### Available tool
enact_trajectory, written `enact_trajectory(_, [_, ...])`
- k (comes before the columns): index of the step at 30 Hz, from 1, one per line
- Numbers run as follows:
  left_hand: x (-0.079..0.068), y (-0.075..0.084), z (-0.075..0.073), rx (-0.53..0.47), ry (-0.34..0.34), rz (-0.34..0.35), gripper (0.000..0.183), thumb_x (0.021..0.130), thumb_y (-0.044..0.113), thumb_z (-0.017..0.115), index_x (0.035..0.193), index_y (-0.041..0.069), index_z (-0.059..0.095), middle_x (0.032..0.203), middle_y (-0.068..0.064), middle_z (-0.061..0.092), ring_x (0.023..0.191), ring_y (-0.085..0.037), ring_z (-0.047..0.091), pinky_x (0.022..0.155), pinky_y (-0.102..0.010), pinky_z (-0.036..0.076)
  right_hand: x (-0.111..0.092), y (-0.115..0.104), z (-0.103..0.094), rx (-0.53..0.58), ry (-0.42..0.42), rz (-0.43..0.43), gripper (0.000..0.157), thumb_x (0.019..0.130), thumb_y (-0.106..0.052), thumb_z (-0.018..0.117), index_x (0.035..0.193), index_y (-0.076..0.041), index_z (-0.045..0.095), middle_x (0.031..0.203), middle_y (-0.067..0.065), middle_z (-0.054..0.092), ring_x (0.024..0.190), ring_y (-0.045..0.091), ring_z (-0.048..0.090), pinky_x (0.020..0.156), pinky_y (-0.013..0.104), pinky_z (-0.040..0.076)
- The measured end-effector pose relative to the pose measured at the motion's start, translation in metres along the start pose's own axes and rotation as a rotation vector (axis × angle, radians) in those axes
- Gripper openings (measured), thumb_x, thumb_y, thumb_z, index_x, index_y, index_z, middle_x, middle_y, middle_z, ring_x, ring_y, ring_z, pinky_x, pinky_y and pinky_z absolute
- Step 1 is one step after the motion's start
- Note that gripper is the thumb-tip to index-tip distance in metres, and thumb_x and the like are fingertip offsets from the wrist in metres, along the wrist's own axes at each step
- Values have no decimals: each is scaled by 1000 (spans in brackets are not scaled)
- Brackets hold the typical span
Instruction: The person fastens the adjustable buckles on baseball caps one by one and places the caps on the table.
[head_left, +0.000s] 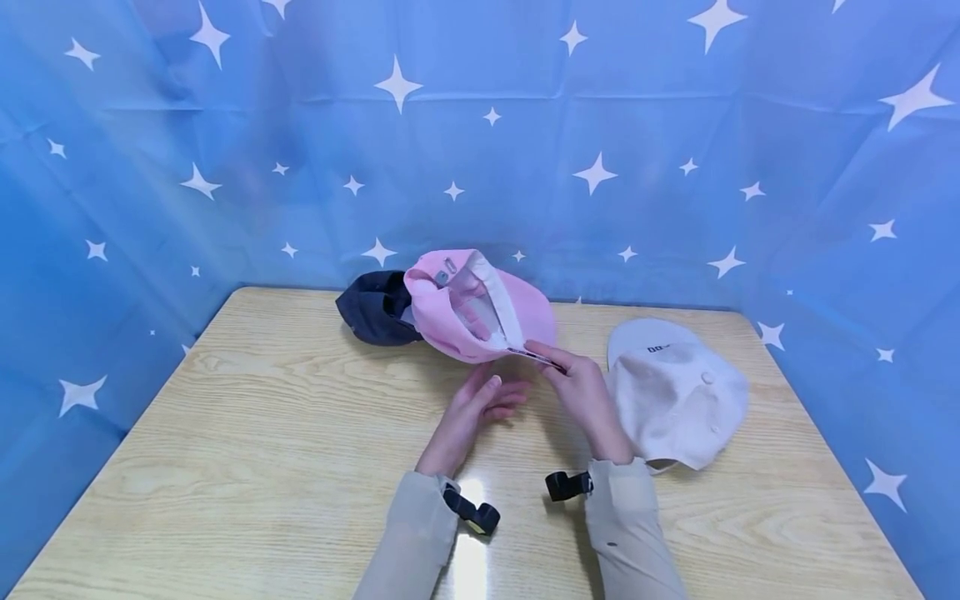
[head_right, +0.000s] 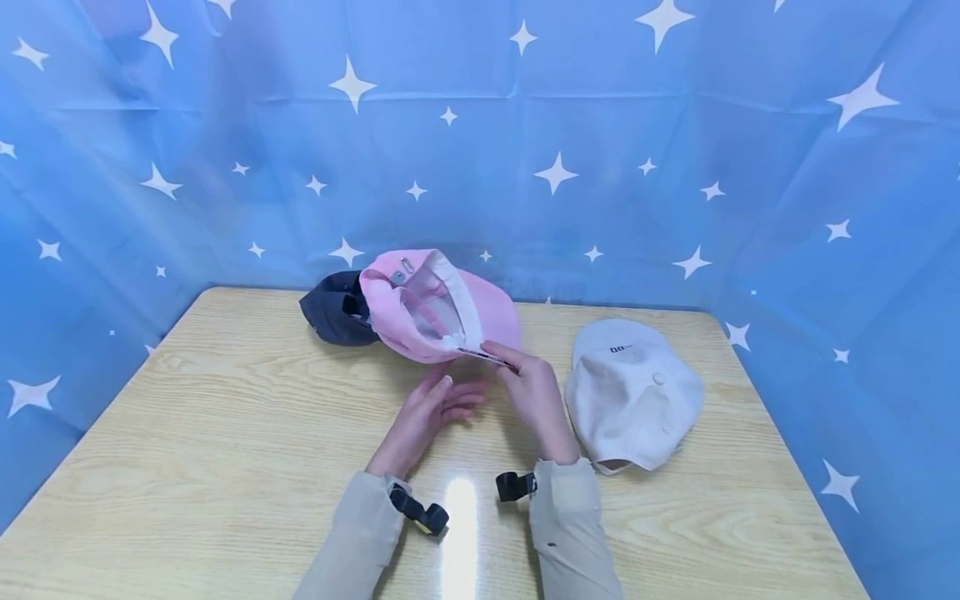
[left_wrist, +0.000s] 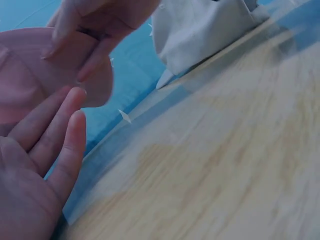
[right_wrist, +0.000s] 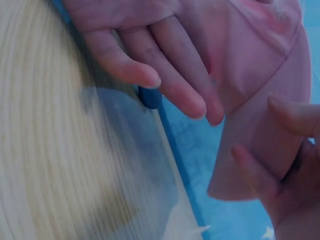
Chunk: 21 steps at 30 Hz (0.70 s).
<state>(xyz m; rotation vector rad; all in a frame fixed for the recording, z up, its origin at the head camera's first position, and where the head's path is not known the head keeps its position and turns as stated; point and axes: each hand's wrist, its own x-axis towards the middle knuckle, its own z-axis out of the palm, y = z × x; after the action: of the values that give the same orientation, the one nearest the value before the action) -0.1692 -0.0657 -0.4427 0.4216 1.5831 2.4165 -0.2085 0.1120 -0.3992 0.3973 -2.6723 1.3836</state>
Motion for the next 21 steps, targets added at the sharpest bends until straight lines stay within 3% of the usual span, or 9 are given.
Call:
enact_trajectory(2, [0,1,1,4,-7,25,48,95,27,44,139,22,26,130,-26,39,115,-44,40,91,-56,33,0,1,1,14,-20,-26,29,88,-18,57,114,-29,61,111,-9,61,92,13,58,72,30,48])
enact_trajectory(5, [3,-6,-1,2,13,62,48,93,22,48,137,22,29,134,-19,38,117,-42,39,90,-56,34,1,3,6,73,-64,-88,30,89,-18,55,117,-28,59,121,-14,53,117,9,43,93,34,39])
enact_trajectory(10, [7,-16,-4,-12,114,102,54,89,25,56,136,18,30,130,-12,43,114,-31,46,91,-51,37,3,10,18,138,-191,-176,32,90,-19,54,122,-23,55,131,-13,44,125,9,33,100,34,31])
enact_trajectory(16, [7,-16,-6,-35,205,111,54,85,28,60,129,8,36,122,-14,48,104,-24,53,91,-46,39,2,14,24,77,-273,-239,38,89,-34,53,126,-24,51,137,-11,37,127,12,29,103,39,26])
enact_trajectory(21, [7,-15,-10,-69,267,132,55,83,27,63,125,4,38,117,-15,51,99,-24,56,91,-44,40,1,12,27,1,-297,-315,41,89,-31,54,128,-20,48,139,-1,35,127,19,31,99,44,30])
